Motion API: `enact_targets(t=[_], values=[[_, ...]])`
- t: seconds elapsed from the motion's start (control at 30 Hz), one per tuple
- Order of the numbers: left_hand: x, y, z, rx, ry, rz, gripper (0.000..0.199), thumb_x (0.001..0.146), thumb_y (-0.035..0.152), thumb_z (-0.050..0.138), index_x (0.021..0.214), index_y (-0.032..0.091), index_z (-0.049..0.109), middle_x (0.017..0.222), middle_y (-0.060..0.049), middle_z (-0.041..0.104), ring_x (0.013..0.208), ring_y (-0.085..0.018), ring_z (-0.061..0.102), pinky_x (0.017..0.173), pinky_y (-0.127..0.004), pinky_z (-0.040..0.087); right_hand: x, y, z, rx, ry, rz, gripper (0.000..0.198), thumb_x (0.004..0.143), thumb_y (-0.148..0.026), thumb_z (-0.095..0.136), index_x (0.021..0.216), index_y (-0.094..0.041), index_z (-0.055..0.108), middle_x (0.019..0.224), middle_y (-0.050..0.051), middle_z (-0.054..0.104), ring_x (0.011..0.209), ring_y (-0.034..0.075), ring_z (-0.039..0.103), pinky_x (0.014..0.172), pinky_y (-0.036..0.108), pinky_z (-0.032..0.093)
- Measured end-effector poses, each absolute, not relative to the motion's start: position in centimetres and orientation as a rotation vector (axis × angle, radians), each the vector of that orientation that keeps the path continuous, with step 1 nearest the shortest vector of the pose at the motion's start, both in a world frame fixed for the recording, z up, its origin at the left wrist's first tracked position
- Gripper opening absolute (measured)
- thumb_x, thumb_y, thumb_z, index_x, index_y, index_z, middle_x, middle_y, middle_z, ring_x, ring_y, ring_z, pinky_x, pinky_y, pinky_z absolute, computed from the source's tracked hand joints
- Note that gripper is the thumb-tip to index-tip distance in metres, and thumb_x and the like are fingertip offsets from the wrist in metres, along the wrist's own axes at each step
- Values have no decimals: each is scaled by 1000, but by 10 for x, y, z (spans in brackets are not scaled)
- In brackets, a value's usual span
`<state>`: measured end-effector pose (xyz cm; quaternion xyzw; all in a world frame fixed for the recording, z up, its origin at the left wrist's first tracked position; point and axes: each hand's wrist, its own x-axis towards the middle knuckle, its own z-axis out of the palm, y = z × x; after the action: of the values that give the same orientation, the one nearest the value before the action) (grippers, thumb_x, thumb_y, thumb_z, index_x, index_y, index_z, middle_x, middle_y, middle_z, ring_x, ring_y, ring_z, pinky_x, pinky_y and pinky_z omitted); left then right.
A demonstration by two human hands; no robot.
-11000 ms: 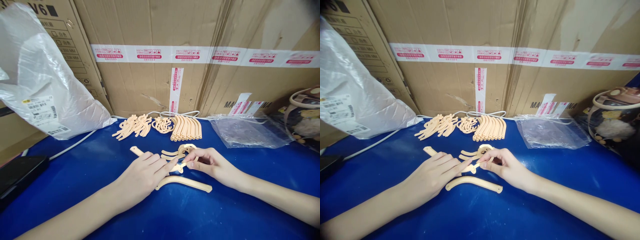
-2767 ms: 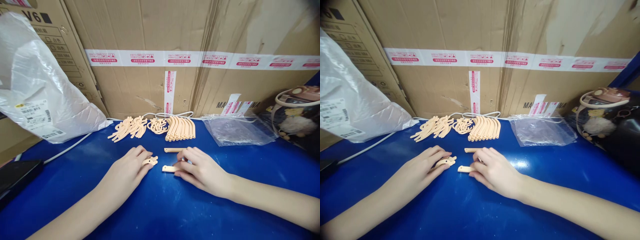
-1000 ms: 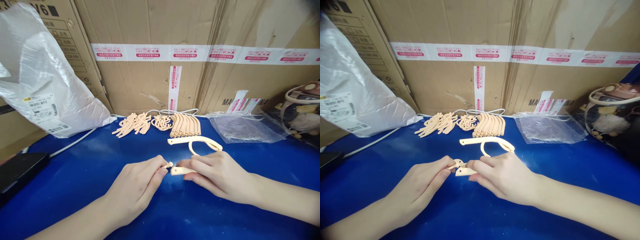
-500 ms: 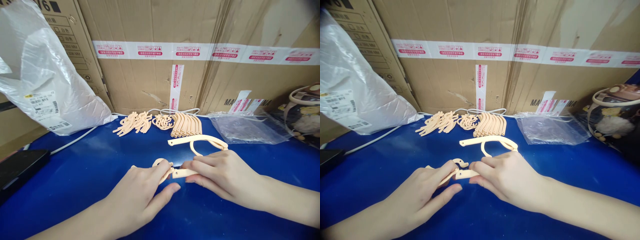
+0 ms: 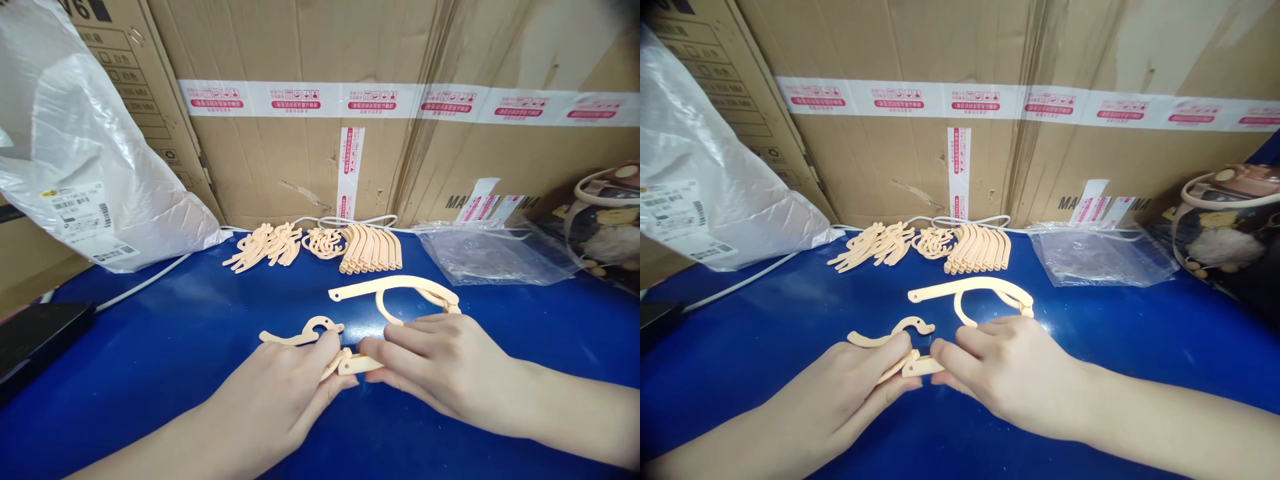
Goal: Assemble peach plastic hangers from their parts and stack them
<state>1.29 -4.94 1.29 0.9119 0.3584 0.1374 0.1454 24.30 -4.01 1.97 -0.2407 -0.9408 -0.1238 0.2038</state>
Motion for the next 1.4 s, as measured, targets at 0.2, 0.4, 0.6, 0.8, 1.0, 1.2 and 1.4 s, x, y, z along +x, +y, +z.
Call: enact_targets(t=[0.2,0.4,0.6,0.8,1.0,1.2,1.4], values=[[14,-48,14,2536,1080,357,24,101,36,30,90,23,46,82,2,66,66,-17,62,55,-26,35,245,-38,17,-637,-2615,-458,26,99,-31,41,95,-18,63,61,-4,54,45,12,42,47,28,31],[12,-47,8,2769,1061,444,29,102,37,20,104,20,44,78,-1,67,60,-19,64,49,-26,34,246,-38,18,-704,-2663,-146,29,101,-33,36,97,-19,61,67,-2,59,51,11,50,50,25,34],[11,-47,9,2713,1066,393,27,102,36,23,104,21,46,80,-1,68,64,-19,65,51,-26,36,246,-36,16,-683,-2639,-175,27,100,-32,38,99,-18,62,66,-3,59,50,11,50,50,26,34],[12,-47,15,2595,1021,335,26,101,36,28,94,22,49,86,-1,68,69,-18,64,56,-26,39,246,-35,12,-638,-2593,-306,27,99,-32,41,98,-18,64,62,-4,56,46,11,45,48,26,34],[13,-44,15,2679,1052,302,30,102,38,25,91,20,48,82,-2,67,62,-19,64,52,-27,40,247,-36,12,-624,-2575,-286,25,99,-31,43,98,-17,64,63,-3,56,48,11,47,49,26,36],[11,-43,6,2899,1058,334,32,102,37,18,110,17,42,78,-4,68,55,-21,66,45,-28,40,246,-36,14,-675,-2615,-203,28,100,-32,39,96,-18,63,65,-3,58,49,11,48,50,25,35],[10,-43,3,2980,1055,298,28,102,31,16,116,16,36,76,-4,69,59,-22,68,46,-28,41,246,-37,15,-688,-2644,-167,30,101,-30,36,98,-17,63,67,-2,59,49,10,50,51,25,35]])
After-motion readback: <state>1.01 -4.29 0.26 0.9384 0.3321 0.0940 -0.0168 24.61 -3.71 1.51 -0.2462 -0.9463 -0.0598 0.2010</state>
